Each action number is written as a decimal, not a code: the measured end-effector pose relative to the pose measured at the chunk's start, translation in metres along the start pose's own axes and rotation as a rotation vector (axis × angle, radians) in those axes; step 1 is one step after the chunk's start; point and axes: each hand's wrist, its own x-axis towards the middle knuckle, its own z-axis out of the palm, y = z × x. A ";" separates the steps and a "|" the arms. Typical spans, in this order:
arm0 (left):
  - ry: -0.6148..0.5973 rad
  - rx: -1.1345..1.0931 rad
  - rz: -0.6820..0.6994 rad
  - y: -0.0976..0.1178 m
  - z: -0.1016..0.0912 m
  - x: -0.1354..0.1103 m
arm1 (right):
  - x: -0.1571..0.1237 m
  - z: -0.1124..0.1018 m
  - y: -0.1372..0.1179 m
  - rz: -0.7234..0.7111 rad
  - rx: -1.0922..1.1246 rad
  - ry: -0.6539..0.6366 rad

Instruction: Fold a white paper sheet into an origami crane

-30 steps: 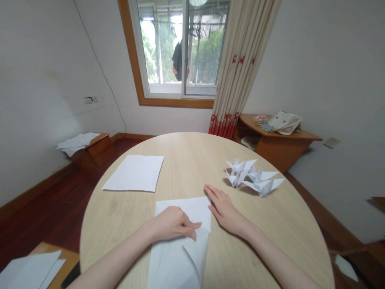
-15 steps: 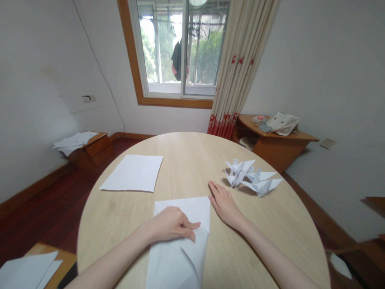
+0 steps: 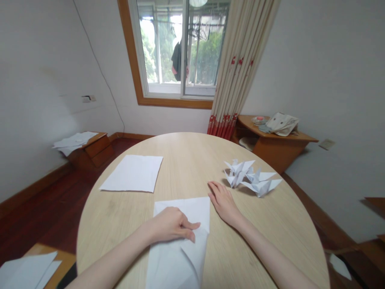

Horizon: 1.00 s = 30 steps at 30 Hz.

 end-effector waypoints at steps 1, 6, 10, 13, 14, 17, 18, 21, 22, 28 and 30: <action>0.003 0.001 0.000 0.000 0.000 0.000 | 0.000 -0.002 -0.001 -0.020 0.026 0.009; 0.026 0.005 -0.002 0.001 -0.003 -0.002 | -0.004 -0.015 -0.010 -0.186 0.198 0.085; 0.053 0.051 0.016 -0.003 -0.004 -0.002 | -0.007 -0.023 -0.016 -0.308 0.285 0.075; 0.077 0.127 0.058 -0.007 -0.004 -0.001 | -0.007 -0.026 -0.017 -0.393 0.359 0.050; 0.086 0.147 0.068 -0.009 -0.004 -0.001 | -0.007 -0.026 -0.018 -0.417 0.384 0.036; 0.105 0.166 0.086 -0.012 -0.003 -0.001 | -0.008 -0.027 -0.020 -0.431 0.439 -0.013; 0.108 0.164 0.092 -0.012 -0.003 -0.001 | -0.008 -0.027 -0.020 -0.418 0.448 -0.024; 0.120 0.154 0.091 -0.012 -0.003 -0.001 | -0.009 -0.029 -0.021 -0.378 0.454 -0.050; 0.127 0.155 0.081 -0.011 -0.003 -0.001 | -0.009 -0.029 -0.022 -0.371 0.454 -0.058; 0.213 0.155 0.000 -0.008 -0.003 -0.002 | -0.009 -0.030 -0.021 -0.356 0.455 -0.070; 0.238 0.110 -0.004 -0.008 -0.001 -0.002 | -0.008 -0.030 -0.021 -0.352 0.451 -0.061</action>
